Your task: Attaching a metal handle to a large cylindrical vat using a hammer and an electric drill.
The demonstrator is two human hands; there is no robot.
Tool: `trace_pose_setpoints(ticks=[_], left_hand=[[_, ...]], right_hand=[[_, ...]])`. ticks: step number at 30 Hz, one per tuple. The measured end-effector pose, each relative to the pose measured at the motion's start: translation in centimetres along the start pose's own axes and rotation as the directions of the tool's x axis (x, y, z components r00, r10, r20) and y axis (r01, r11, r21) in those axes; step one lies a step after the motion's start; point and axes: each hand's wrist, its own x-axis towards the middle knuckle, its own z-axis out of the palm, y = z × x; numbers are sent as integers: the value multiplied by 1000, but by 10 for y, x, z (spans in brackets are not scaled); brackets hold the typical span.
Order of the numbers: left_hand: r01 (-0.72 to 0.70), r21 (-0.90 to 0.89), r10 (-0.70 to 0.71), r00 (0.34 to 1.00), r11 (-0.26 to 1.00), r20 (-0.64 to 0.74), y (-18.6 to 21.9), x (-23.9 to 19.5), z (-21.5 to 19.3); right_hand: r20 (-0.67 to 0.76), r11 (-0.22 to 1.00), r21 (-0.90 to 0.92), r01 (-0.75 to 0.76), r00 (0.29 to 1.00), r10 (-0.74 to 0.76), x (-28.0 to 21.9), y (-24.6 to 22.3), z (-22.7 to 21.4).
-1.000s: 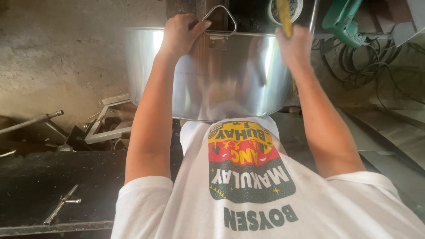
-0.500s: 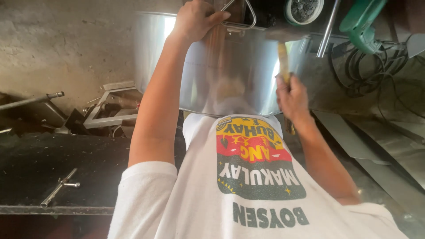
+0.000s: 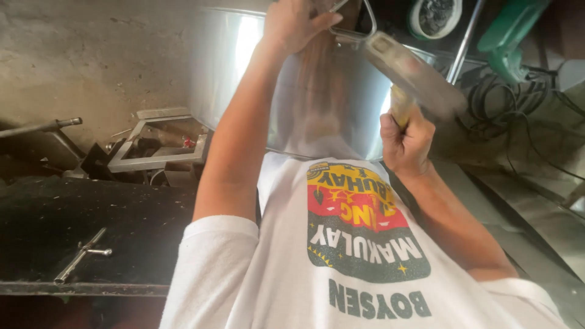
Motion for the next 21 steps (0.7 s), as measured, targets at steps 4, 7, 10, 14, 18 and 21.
trace_pose_setpoints(ticks=[4, 7, 10, 14, 18, 21], left_hand=[[30, 11, -31, 999, 999, 40, 7, -9, 0], [67, 52, -72, 993, 996, 96, 5, -1, -7], [67, 95, -78, 990, 993, 120, 5, -7, -9], [64, 52, -71, 987, 997, 142, 13, -13, -25], [109, 2, -108, 982, 994, 158, 19, -16, -33], [155, 6, -154, 972, 988, 177, 22, -16, -37]], right_hand=[[24, 933, -353, -76, 996, 90, -9, 27, 8], [113, 838, -542, 67, 994, -7, -1, 37, 10], [198, 796, -597, 98, 980, 28, 9, 43, 19], [173, 839, -542, 48, 983, 55, 12, 53, 31], [209, 918, -389, 74, 978, 10, 23, 52, 23], [159, 942, -335, 31, 987, 24, 30, 98, 12]])
